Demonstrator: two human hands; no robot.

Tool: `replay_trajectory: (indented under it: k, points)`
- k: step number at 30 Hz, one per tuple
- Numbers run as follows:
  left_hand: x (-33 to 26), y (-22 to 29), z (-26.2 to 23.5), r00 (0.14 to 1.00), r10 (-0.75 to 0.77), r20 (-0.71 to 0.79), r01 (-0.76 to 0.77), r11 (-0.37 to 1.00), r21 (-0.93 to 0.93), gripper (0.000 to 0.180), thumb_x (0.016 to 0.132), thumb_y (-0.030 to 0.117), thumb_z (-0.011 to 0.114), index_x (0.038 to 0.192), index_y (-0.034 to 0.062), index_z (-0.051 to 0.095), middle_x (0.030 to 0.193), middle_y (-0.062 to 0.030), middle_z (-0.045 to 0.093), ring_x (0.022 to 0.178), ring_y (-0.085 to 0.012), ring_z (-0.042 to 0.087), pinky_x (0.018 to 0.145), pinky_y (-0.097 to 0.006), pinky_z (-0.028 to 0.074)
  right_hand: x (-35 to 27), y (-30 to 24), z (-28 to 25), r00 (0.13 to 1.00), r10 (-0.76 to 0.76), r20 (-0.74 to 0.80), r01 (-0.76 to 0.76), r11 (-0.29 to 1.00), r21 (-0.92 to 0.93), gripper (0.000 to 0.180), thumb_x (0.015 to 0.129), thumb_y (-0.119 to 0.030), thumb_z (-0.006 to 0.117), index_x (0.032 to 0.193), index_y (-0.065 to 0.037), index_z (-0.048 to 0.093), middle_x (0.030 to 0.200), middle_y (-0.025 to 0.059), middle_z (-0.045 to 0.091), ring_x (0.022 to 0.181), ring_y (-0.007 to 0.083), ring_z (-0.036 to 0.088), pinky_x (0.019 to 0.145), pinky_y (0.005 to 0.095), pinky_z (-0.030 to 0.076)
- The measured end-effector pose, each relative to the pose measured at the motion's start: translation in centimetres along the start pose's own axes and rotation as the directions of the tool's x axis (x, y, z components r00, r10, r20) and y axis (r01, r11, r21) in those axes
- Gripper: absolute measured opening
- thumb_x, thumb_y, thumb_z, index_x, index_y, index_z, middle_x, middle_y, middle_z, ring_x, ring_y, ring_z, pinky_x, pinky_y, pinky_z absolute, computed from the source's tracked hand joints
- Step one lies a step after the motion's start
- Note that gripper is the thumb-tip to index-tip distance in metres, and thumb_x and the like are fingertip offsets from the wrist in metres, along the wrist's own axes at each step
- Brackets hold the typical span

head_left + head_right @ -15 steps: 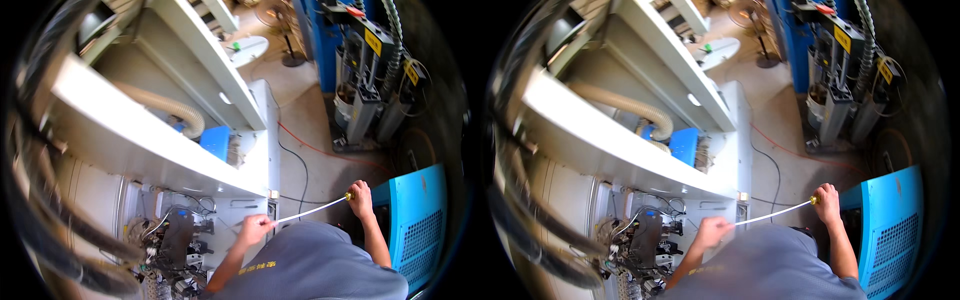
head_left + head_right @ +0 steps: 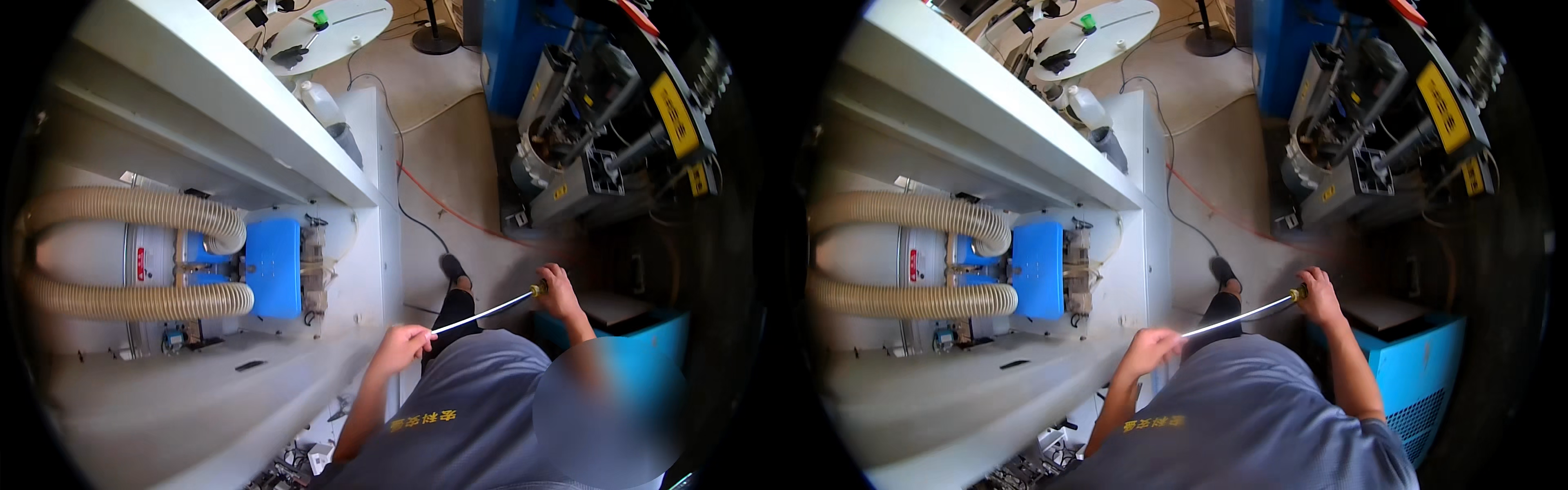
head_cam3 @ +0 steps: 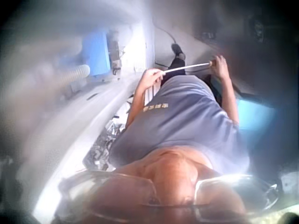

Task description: The person uses a screwdriver to adjust components inside a large industrial machine. They briefly interact with a control panel and keyboard, then return to tightening or aligning internal parts with the screwdriver.

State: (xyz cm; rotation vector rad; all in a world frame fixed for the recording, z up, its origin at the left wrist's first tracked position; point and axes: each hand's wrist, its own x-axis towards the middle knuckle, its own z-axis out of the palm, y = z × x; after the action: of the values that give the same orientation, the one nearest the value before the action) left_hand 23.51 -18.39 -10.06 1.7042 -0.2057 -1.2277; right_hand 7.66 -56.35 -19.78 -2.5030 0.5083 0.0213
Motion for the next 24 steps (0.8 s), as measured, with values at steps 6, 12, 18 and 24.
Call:
replay_trajectory:
  k: [6, 12, 18, 24]
  points:
    - [13.7, -2.5, -4.3, 0.977, -0.091, -0.195, 0.055, 0.981, -0.186, 0.029, 0.097, 0.024, 0.062, 0.081, 0.0002, 0.071, 0.062, -0.0004, 0.058, 0.057, -0.0085, 0.051, 0.055, -0.025, 0.041, 15.0, 1.7, -2.7, 0.927, 0.178, 0.329, -0.162, 0.984, -0.078, 0.063, 0.076, -0.017, 0.075, 0.134, -0.002, 0.054, 0.136, 0.0225, 0.053, 0.127, 0.0426, 0.051, 0.108, 0.0449, 0.044]
    - [22.2, -7.2, -8.8, 0.947, -0.079, -0.311, 0.175, 0.94, 0.294, 0.024, 0.085, 0.027, 0.064, 0.082, 0.0067, 0.076, 0.065, -0.0087, 0.066, 0.064, -0.0216, 0.066, 0.062, -0.036, 0.05, 28.5, 1.4, -4.0, 0.941, 0.08, 0.328, -0.098, 0.994, 0.041, 0.057, 0.081, -0.022, 0.076, 0.131, -0.004, 0.058, 0.133, 0.0221, 0.055, 0.123, 0.0395, 0.055, 0.104, 0.0434, 0.047]
    - [25.7, -8.5, -9.7, 0.839, -0.442, -0.319, 0.458, 0.888, -0.025, 0.022, 0.084, 0.025, 0.071, 0.078, 0.0046, 0.072, 0.065, -0.0092, 0.065, 0.052, -0.0197, 0.059, 0.048, -0.036, 0.046, 44.3, 4.4, -2.5, 0.885, 0.113, 0.451, -0.1, 0.994, -0.053, 0.059, 0.081, -0.028, 0.076, 0.132, -0.004, 0.058, 0.134, 0.0218, 0.053, 0.129, 0.04, 0.049, 0.109, 0.0433, 0.043]
    - [27.4, -5.3, -7.7, 0.696, -0.563, -0.446, 0.632, 0.775, 0.009, 0.02, 0.084, 0.026, 0.07, 0.079, 0.0067, 0.073, 0.066, -0.009, 0.066, 0.054, -0.0207, 0.061, 0.05, -0.038, 0.047, 67.9, -0.2, -1.1, 0.984, -0.179, 0.002, 0.168, 0.923, 0.347, 0.029, 0.092, -0.021, 0.066, 0.11, 0.001, 0.065, 0.111, 0.0196, 0.063, 0.104, 0.0348, 0.062, 0.091, 0.0404, 0.049]
